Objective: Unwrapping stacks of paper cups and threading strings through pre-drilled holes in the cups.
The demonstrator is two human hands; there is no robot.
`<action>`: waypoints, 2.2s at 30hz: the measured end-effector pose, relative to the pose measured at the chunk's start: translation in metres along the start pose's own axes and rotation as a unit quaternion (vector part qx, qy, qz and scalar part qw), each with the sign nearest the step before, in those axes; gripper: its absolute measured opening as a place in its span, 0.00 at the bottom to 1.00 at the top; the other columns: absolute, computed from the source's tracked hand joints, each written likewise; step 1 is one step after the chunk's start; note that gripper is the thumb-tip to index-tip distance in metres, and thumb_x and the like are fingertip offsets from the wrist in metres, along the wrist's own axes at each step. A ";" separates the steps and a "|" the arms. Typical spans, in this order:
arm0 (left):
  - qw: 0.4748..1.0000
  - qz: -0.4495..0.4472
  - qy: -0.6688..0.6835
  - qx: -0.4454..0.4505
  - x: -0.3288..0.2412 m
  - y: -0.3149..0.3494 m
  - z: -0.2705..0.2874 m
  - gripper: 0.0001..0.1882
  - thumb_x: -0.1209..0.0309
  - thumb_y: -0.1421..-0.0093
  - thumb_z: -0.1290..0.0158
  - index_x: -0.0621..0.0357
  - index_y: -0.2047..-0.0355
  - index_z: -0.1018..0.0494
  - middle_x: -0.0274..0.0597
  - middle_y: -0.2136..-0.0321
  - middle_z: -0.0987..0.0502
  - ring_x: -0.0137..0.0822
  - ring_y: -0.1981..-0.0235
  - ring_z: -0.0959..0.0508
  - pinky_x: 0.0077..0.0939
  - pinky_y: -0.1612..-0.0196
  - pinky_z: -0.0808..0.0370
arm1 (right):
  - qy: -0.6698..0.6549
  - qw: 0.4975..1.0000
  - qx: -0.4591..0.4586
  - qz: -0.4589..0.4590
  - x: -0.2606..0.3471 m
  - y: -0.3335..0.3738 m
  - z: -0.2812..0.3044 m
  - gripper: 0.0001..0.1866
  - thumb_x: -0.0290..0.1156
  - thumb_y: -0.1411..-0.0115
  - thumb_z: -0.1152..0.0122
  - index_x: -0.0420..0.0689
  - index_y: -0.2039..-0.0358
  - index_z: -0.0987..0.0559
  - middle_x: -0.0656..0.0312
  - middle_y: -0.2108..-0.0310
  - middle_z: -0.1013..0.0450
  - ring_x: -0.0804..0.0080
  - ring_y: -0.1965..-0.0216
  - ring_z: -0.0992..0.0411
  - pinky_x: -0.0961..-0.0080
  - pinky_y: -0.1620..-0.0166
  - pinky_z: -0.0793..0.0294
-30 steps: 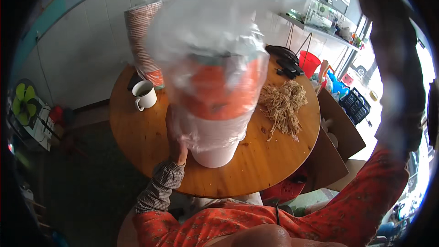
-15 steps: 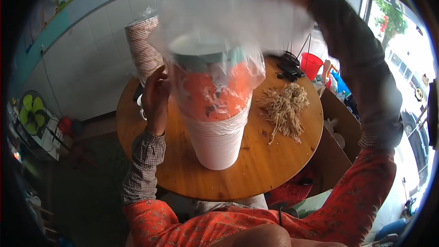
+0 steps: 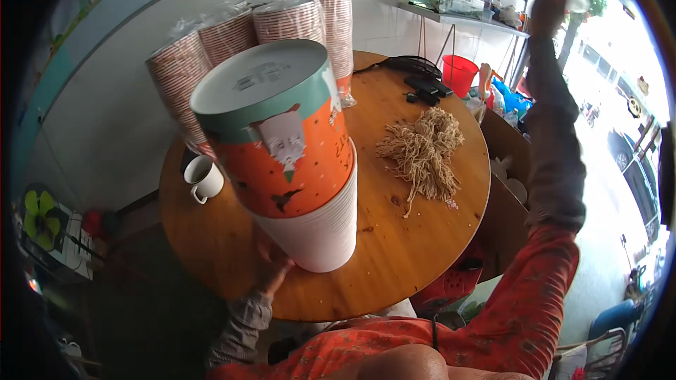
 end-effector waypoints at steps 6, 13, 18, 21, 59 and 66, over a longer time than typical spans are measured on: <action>0.998 -0.011 -0.048 0.042 0.076 0.021 0.004 0.60 0.54 0.59 0.27 0.57 0.33 0.52 0.42 0.41 0.37 0.40 0.42 0.34 0.40 0.40 0.35 | -0.330 0.834 0.350 -0.269 0.151 0.199 -0.014 0.13 0.27 0.38 0.56 0.38 0.59 0.23 0.46 0.56 0.27 0.48 0.52 0.29 0.58 0.48 0.31; 0.991 -0.010 -0.121 0.059 0.096 -0.024 0.019 0.60 0.53 0.59 0.27 0.57 0.34 0.52 0.43 0.41 0.37 0.40 0.42 0.34 0.40 0.40 0.35 | -0.271 0.660 0.657 -0.245 0.305 0.428 -0.059 0.22 0.34 0.51 0.38 0.42 0.53 0.22 0.42 0.56 0.30 0.43 0.51 0.32 0.57 0.49 0.30; 0.985 0.007 -0.149 0.091 0.113 -0.041 0.015 0.60 0.52 0.60 0.27 0.57 0.34 0.51 0.43 0.41 0.37 0.40 0.42 0.34 0.40 0.40 0.35 | -0.386 0.674 0.494 -0.390 0.300 0.474 -0.106 0.31 0.40 0.51 0.32 0.41 0.48 0.28 0.44 0.48 0.32 0.44 0.47 0.32 0.58 0.44 0.32; 0.980 0.017 -0.159 0.118 0.123 -0.047 0.009 0.60 0.52 0.60 0.27 0.57 0.34 0.51 0.43 0.41 0.37 0.41 0.42 0.34 0.40 0.40 0.35 | -0.201 0.725 0.513 -0.413 0.274 0.487 -0.118 0.16 0.35 0.45 0.41 0.41 0.58 0.24 0.46 0.52 0.29 0.49 0.50 0.29 0.56 0.47 0.29; 0.964 0.071 -0.180 0.183 0.110 -0.014 -0.014 0.61 0.45 0.64 0.27 0.60 0.37 0.47 0.51 0.43 0.36 0.44 0.42 0.34 0.43 0.38 0.38 | -0.736 0.154 0.493 -0.439 0.382 0.262 0.280 0.67 0.51 0.57 0.23 0.42 0.30 0.61 0.56 0.29 0.60 0.64 0.29 0.59 0.63 0.31 0.58; 0.992 -0.045 -0.069 0.100 0.059 -0.079 -0.052 0.57 0.44 0.55 0.33 0.59 0.35 0.50 0.48 0.40 0.40 0.44 0.40 0.38 0.42 0.39 0.38 | -0.623 0.237 0.434 -0.606 0.374 0.281 0.258 0.41 0.47 0.34 0.49 0.41 0.31 0.55 0.56 0.32 0.50 0.66 0.31 0.52 0.67 0.32 0.54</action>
Point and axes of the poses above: each hand's wrist, its own y-axis away from the middle knuckle, its own z-axis out of the back of the hand, x = y × z, the point moved 8 cm from there along -y, towards the middle knuckle
